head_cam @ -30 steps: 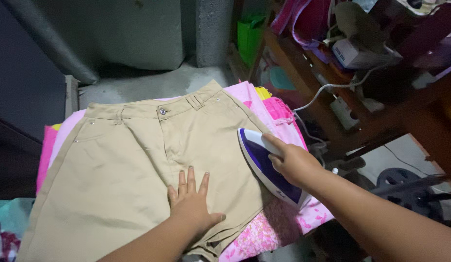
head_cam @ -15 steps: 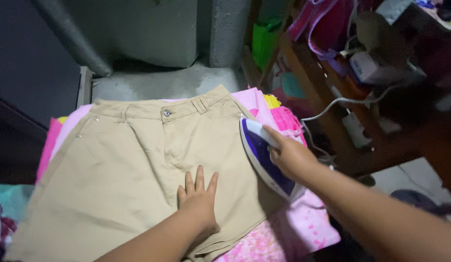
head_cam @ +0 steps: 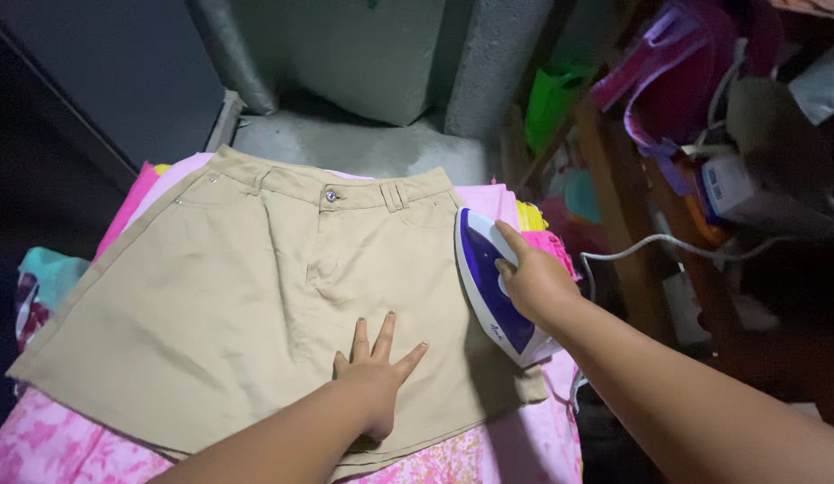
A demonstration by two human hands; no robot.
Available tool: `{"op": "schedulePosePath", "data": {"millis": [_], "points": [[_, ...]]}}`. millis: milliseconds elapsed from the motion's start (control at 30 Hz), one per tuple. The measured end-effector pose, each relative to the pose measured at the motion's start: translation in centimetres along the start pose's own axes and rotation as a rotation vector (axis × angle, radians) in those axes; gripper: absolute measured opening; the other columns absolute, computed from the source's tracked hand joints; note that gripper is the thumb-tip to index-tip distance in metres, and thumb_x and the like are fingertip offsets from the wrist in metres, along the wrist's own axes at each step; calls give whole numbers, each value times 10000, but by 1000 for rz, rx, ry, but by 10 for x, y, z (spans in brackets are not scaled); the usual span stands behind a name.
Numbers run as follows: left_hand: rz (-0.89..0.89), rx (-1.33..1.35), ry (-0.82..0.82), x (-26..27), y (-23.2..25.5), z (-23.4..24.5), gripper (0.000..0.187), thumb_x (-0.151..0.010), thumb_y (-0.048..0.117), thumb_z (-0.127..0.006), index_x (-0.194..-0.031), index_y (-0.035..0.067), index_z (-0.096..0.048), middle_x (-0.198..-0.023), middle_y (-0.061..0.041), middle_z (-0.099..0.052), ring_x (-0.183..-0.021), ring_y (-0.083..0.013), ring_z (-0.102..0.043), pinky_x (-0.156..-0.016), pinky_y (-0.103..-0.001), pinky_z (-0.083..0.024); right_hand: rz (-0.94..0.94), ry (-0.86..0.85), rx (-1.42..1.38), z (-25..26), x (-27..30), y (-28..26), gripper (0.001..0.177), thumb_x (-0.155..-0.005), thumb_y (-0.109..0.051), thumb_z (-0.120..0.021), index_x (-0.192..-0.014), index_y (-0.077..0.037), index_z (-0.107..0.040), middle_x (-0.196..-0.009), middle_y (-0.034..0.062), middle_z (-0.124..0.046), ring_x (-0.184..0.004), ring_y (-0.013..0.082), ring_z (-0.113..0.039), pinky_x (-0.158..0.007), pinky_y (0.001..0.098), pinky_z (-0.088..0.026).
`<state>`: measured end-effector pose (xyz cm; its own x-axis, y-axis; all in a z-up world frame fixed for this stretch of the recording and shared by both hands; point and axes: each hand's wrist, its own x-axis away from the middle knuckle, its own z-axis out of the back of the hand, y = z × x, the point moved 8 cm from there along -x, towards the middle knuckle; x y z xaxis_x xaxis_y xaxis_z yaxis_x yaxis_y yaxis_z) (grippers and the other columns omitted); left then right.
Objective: The person irons a pink patterned cloth on an ironing board, then places a pair of beige shorts on top and irons them. The person smooths the fabric with one hand while moving the iron with the other, and flips the shorts to iron the other side.
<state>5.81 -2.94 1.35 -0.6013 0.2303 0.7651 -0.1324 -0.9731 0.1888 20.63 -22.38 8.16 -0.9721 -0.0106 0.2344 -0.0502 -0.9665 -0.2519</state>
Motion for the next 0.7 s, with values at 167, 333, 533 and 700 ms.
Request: {"op": "schedulePosePath", "data": {"millis": [167,333,533,700], "points": [[4,11,32,3,1,2,1344,-693,35,-796,-1649,485,34,-1702,-156,316,-1555,-519,193,-1192,-664,-238,51,-8,-60,-5,23,18,657,-954,-328,-625,-1563,-352,-378,-1105,279,-707,-1040,439,-688,-928,488,-529],[35,22,-16,4,1,1,1361,-679,34,-800,-1646,483,46,-1708,-144,305,-1573,-491,182,-1212,-644,-245,48,-47,-110,-12,30,28,671,-942,-310,-628,-1563,-338,-373,-1136,278,-697,-1069,424,-691,-946,465,-530],[31,48,26,6,0,7,1313,-695,-22,-732,-1651,472,21,-1707,-143,297,-1567,-494,179,-1204,-653,-240,147,-27,-110,-8,1,13,655,-943,-280,-641,-1551,-291,-399,-1223,251,-679,-1113,404,-674,-954,459,-518],[38,71,4,11,1,9,1331,-682,-45,-738,-1646,475,17,-1708,-127,299,-1574,-477,187,-1230,-632,-216,145,-75,-332,1,7,20,664,-930,-231,-663,-1549,-230,-425,-1187,226,-712,-1027,299,-708,-903,396,-541]]}}
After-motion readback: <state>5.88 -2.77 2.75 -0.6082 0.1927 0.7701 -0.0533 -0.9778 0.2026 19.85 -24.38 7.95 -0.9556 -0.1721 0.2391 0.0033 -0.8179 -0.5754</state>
